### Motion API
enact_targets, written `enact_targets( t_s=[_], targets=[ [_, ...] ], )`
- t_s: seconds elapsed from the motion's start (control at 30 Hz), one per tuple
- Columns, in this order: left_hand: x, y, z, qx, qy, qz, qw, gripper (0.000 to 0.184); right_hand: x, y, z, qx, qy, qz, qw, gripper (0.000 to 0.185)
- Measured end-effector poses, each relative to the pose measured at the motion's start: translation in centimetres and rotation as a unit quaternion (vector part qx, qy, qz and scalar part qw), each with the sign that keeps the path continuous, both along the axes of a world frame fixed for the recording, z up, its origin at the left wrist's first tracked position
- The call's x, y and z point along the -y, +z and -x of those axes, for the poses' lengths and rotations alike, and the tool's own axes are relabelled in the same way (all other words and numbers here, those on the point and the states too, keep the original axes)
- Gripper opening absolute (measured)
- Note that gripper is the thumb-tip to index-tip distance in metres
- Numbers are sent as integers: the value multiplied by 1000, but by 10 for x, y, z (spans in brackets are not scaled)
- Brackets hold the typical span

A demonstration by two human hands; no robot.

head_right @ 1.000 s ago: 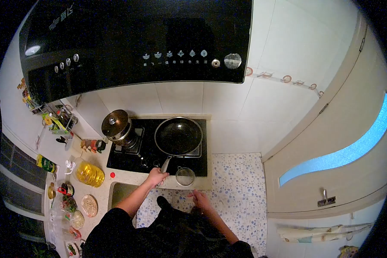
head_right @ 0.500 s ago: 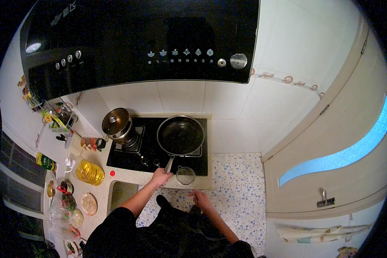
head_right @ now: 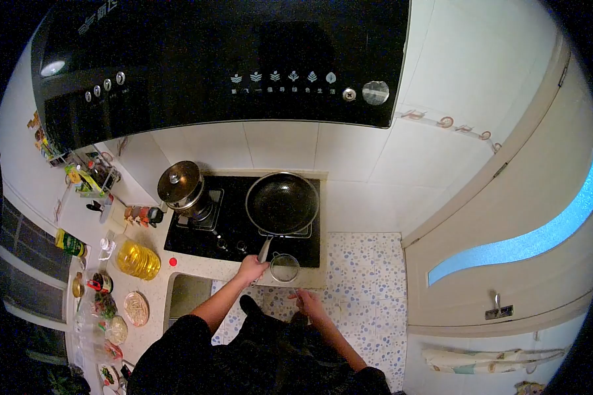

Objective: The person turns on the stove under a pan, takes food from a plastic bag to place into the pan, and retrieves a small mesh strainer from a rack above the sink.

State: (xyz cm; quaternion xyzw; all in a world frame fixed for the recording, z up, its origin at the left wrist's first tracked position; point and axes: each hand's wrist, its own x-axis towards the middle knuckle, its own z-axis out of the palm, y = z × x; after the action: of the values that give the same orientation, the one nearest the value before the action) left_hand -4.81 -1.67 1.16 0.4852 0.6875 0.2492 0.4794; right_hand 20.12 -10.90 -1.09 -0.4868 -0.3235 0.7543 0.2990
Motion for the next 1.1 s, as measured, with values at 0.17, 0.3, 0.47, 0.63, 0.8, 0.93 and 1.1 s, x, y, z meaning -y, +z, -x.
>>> enact_targets(
  t_s=[0.17,0.3,0.47,0.63,0.8,0.93,1.1],
  targets=[
    [-3,-9,-1,14,2,5,1000,33,-1,-2,4,24,4,-12,1000,53],
    [-6,-26,-1,22,6,-5,1000,32,-1,4,5,14,5,-6,1000,52],
    [-4,-18,-5,41,19,3,999,29,-3,5,6,16,-3,-3,1000,51],
    [0,-6,-14,84,47,18,995,26,-3,3,7,6,-28,-6,1000,51],
    [1,-8,-20,65,33,1,997,23,-4,-5,4,-25,-33,-22,999,51],
    [-1,-37,-23,107,49,1,993,24,-3,0,7,-26,-57,-17,998,52],
    [-5,-53,-26,71,41,1,997,27,-3,-2,7,-33,-58,-41,997,52]
  ],
)
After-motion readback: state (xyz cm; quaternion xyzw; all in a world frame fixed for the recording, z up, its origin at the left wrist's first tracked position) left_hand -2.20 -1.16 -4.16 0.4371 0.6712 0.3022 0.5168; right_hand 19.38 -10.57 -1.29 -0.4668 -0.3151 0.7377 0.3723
